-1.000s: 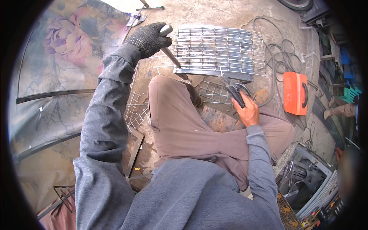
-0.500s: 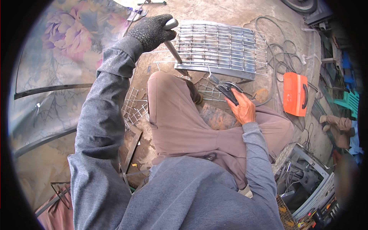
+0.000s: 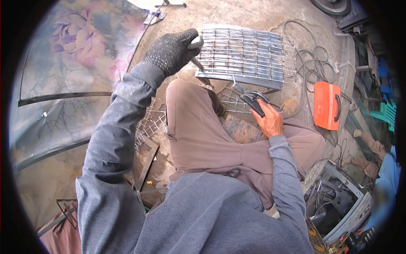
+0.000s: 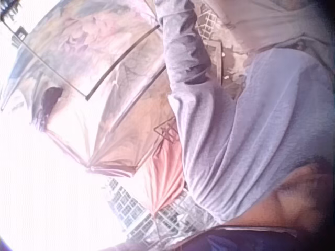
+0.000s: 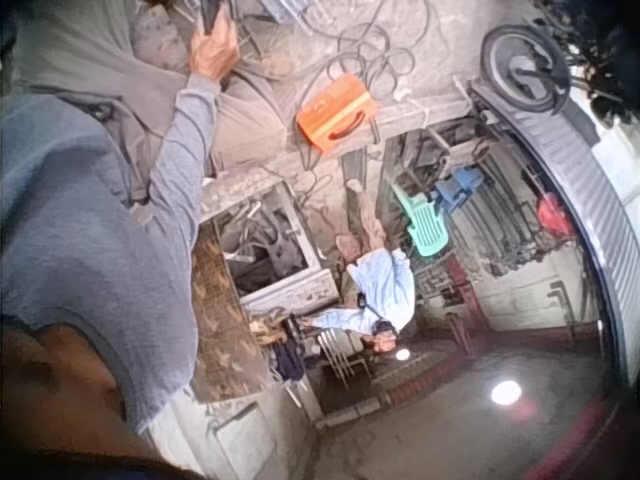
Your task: The recorder uses a stick welder to join metal bars into a grid structure while sitting on the floor.
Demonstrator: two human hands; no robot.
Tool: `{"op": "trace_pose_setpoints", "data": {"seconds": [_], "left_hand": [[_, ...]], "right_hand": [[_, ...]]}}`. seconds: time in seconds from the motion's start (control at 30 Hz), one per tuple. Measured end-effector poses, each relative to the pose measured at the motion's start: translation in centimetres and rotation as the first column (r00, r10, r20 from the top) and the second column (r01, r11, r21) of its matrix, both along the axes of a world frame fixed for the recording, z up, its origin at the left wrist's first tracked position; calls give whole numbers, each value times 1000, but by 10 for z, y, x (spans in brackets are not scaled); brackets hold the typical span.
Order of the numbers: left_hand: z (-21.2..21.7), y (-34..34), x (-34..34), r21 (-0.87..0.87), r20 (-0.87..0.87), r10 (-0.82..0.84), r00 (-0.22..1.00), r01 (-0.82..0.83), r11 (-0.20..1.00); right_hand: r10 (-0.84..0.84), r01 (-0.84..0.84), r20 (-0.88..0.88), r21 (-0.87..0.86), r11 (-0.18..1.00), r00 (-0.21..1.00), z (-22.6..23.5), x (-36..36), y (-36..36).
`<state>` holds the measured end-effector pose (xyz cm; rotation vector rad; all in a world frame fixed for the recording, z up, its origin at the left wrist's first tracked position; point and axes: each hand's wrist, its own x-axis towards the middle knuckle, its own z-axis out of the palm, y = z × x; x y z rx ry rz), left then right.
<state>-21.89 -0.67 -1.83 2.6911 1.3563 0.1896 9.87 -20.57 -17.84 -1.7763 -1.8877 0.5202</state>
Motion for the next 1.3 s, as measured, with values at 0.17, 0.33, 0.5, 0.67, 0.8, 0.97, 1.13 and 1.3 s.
{"op": "trace_pose_setpoints", "data": {"seconds": [0.17, 0.33, 0.5, 0.67, 0.8, 0.97, 1.13, 1.3], "left_hand": [[6, -31, 4, -71, 107, 104, 989, -97, 993], [6, -36, 5, -32, 108, 114, 988, -111, 993], [10, -32, 8, -91, 101, 149, 984, -140, 986], [8, -31, 6, -91, 116, 147, 982, -136, 986], [9, -32, 9, -85, 90, 153, 984, -145, 986], [9, -33, 7, -94, 98, 168, 981, -159, 983], [8, -32, 6, -78, 98, 156, 983, -149, 986], [12, -33, 8, -96, 71, 167, 983, -160, 982]], "right_hand": [[-8, 8, 10, 30, 1000, 1000, 3, -2, -3], [25, -24, 64, -10, 1000, 998, 5, -9, -2], [34, -37, 61, 50, 998, 998, -5, -14, 0], [35, -38, 59, 45, 998, 998, -6, -18, 2], [20, -21, 52, 22, 1000, 998, -6, -16, 3], [11, -11, 33, 5, 1000, 999, -7, -18, 4], [13, -13, 23, 1, 1000, 1000, -8, -19, 6], [10, -9, 29, -40, 999, 1000, -7, -20, 7]]}}
